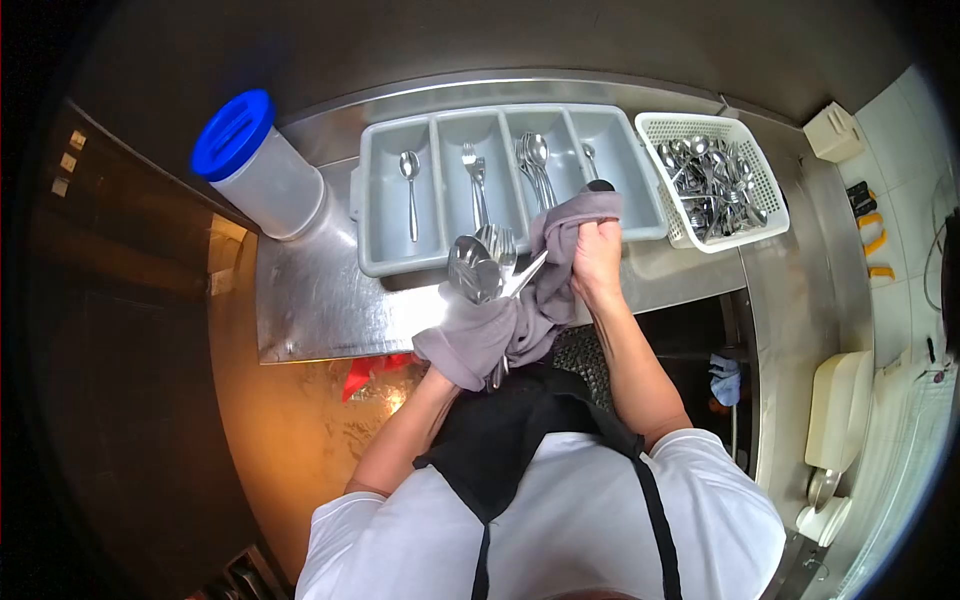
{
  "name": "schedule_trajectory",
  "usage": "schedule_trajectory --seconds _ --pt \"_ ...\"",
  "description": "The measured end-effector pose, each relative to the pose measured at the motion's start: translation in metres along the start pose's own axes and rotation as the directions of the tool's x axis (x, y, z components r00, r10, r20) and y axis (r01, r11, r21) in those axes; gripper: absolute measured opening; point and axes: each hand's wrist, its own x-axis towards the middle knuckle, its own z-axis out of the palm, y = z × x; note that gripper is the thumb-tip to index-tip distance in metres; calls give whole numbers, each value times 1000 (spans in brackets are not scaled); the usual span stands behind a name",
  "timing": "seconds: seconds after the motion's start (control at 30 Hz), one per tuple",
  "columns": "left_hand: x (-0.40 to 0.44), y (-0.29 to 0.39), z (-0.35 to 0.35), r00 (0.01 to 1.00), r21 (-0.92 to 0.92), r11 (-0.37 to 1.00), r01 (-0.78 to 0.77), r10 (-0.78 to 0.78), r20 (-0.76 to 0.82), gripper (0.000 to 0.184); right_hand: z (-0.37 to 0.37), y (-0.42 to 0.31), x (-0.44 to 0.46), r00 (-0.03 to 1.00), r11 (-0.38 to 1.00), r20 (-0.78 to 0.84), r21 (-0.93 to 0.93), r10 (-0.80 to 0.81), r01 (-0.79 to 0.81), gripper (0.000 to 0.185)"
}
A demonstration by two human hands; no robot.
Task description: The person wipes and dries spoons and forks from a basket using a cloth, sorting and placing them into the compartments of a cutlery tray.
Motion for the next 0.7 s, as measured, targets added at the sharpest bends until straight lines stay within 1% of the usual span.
schedule_trajectory --seconds 0.03,0.1,0.13,0.17,0.2,0.23,0.27,0.37,0.4,0.47,0.57,0.6,0.63,0.67,0.7 --pt "2 0 -1 1000 4 1000 -2 2 -9 37 3 -4 0 993 997 90 -24 80 -79 16" --pt "4 -2 1 1000 13 1000 -5 6 -24 37 4 -12 -13 938 968 244 -89 248 -233 17" --pt "6 -1 3 999 13 1000 -13 14 -33 37 16 -5 -31 946 971 315 -240 70 9 16" --pt "9 0 4 999 17 1000 -20 21 -39 37 27 3 -49 907 896 410 -363 -94 257 17" --pt "10 0 5 999 19 999 -26 27 -46 37 26 3 -56 930 954 366 -281 11 100 17" --pt "11 0 5 998 19 999 -31 32 -52 38 27 2 -60 935 980 335 -189 121 -59 18" --pt "13 1 5 998 19 999 -36 37 -57 38 27 1 -61 919 972 317 -91 236 -218 18" --pt "12 0 1 997 15 999 -41 42 -65 38 23 -11 -49 901 932 242 -134 360 -336 17" --pt "13 0 0 997 17 999 -39 40 -65 38 21 -23 -40 867 910 285 -58 409 -411 18" --pt "12 1 -3 997 5 999 -34 34 -69 38 17 -41 -27 770 834 379 -11 513 -551 24" --pt "12 2 -6 997 -12 999 -30 29 -72 38 16 -38 -29 764 835 386 -36 518 -548 32" --pt "13 4 -6 997 -15 999 -33 32 -71 38 15 -32 -35 797 906 442 -101 411 -411 35" --pt "13 4 -6 997 -24 999 -33 31 -68 38 17 -30 -43 809 953 503 -156 303 -260 39" --pt "14 3 -6 997 -23 999 -34 32 -67 38 20 -31 -47 837 983 522 -156 164 -96 40" --pt "12 4 -4 997 -19 999 -34 33 -69 38 25 -32 -51 848 985 530 -155 23 71 41"
